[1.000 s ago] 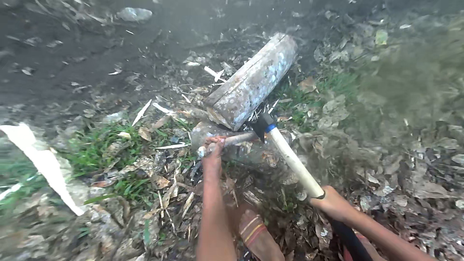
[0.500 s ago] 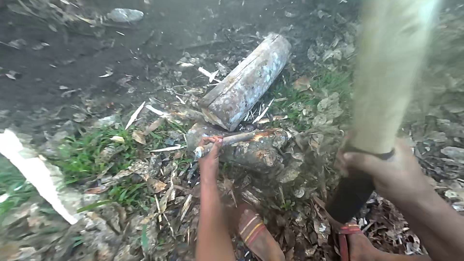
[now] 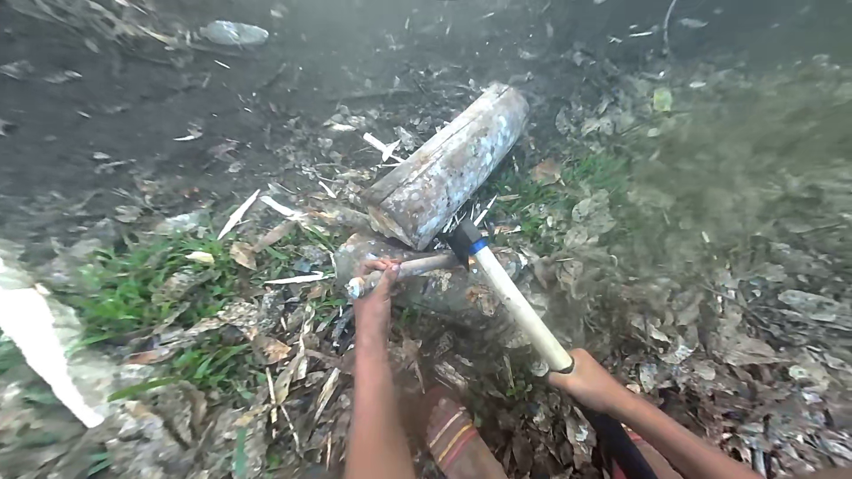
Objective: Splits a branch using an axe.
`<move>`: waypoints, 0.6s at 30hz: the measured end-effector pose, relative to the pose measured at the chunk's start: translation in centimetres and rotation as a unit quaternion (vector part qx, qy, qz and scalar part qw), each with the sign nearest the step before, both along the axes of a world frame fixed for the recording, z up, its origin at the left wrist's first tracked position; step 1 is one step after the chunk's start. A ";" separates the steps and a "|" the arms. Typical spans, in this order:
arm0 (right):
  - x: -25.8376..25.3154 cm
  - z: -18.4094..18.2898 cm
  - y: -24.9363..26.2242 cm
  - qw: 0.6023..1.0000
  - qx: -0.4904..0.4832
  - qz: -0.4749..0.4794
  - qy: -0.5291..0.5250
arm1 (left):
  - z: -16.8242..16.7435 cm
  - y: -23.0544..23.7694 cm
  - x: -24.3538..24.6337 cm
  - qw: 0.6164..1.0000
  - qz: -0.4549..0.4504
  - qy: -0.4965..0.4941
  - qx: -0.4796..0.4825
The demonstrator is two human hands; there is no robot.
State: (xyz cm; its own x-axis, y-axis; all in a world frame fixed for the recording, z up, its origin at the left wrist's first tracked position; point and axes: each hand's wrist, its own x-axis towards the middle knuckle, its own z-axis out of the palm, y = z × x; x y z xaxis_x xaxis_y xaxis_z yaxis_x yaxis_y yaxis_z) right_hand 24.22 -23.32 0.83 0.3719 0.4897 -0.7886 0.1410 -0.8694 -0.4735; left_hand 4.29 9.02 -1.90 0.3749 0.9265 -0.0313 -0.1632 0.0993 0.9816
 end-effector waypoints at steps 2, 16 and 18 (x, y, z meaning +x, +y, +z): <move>0.0 -0.2 -0.1 1.000 0.000 0.002 -0.003 | 1.3 -0.6 1.0 1.000 0.015 0.014 0.000; -0.4 -0.7 -0.5 1.000 0.014 0.019 -0.014 | 2.3 -3.0 3.4 0.979 0.119 -0.163 0.023; -0.7 0.1 -0.4 1.000 0.010 0.016 -0.018 | 1.8 -3.1 3.9 0.961 0.193 -0.201 0.003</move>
